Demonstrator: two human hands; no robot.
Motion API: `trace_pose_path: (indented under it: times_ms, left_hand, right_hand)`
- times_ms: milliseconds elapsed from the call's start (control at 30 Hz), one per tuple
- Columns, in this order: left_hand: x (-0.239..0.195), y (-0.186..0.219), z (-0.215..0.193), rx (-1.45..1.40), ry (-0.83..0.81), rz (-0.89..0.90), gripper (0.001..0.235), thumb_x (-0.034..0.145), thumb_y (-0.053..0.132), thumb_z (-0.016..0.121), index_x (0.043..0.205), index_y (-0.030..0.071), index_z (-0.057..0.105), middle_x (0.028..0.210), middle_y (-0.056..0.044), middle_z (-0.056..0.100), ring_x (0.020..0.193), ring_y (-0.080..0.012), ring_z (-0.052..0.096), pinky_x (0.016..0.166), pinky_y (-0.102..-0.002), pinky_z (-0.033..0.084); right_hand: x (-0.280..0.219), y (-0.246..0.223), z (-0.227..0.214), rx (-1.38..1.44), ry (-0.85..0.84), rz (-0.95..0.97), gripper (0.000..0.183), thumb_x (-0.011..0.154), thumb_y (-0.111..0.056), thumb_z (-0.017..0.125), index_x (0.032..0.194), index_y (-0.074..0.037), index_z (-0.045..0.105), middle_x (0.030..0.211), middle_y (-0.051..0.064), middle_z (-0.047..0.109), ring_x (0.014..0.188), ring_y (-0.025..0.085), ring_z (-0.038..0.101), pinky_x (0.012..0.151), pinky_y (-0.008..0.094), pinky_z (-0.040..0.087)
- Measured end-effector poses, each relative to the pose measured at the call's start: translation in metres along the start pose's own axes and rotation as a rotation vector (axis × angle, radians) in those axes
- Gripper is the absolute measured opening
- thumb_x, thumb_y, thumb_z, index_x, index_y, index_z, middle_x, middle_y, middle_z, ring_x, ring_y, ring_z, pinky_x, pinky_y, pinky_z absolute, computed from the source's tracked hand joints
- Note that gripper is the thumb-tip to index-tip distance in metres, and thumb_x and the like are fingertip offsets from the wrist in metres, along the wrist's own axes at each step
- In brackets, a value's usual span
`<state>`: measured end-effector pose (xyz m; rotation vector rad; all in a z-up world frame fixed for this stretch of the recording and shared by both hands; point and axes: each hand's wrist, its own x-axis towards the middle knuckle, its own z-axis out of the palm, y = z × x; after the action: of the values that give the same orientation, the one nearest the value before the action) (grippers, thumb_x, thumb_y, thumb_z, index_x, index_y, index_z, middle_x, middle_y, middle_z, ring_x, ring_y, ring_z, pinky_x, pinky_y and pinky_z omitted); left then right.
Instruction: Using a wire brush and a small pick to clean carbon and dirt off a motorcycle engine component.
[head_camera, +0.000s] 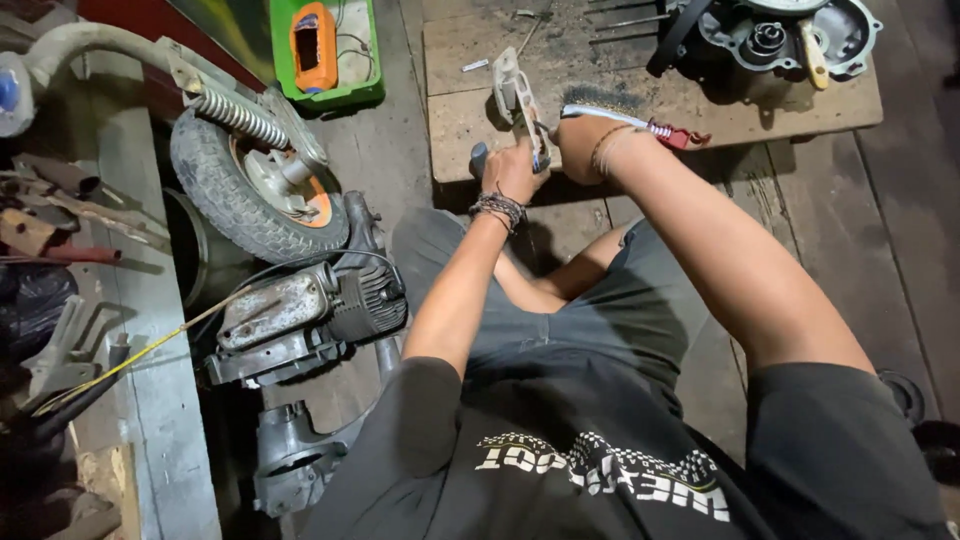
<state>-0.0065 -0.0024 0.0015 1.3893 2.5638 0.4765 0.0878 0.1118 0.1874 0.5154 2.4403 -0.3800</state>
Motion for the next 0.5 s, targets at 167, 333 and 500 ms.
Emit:
trace_pose_path:
  times_ms: [167,333,500]
  left_hand:
    - [-0.001,0.019,-0.011,0.011,0.009,-0.018,0.051,0.090,0.048,0.072,0.116,0.008,0.058,0.096,-0.012,0.076,0.100,-0.0289,0.073,0.104,-0.040,0.044]
    - [0.007,0.016,0.003,0.085,0.086,-0.003,0.050,0.084,0.046,0.075,0.114,0.013,0.053,0.090,-0.011,0.076,0.095,-0.0315,0.075,0.099,-0.047,0.050]
    - [0.003,0.008,-0.003,0.023,0.137,-0.021,0.035,0.096,0.045,0.054,0.109,0.012,0.057,0.083,-0.013,0.075,0.091,-0.0335,0.077,0.098,-0.049,0.051]
  right_hand:
    - [-0.010,-0.005,0.042,-0.109,0.260,0.093,0.034,0.093,-0.015,0.056,0.121,-0.012,0.075,0.091,0.017,0.078,0.093,0.039,0.077,0.077,0.053,0.061]
    - [-0.025,-0.029,0.070,0.030,0.321,0.176,0.054,0.101,-0.018,0.041,0.155,-0.016,0.041,0.099,0.023,0.076,0.092,0.045,0.075,0.075,0.061,0.060]
    - [-0.049,-0.040,0.077,0.071,0.340,0.141,0.066,0.102,-0.006,0.037,0.165,-0.009,0.018,0.105,0.028,0.075,0.098,0.046,0.075,0.083,0.059,0.060]
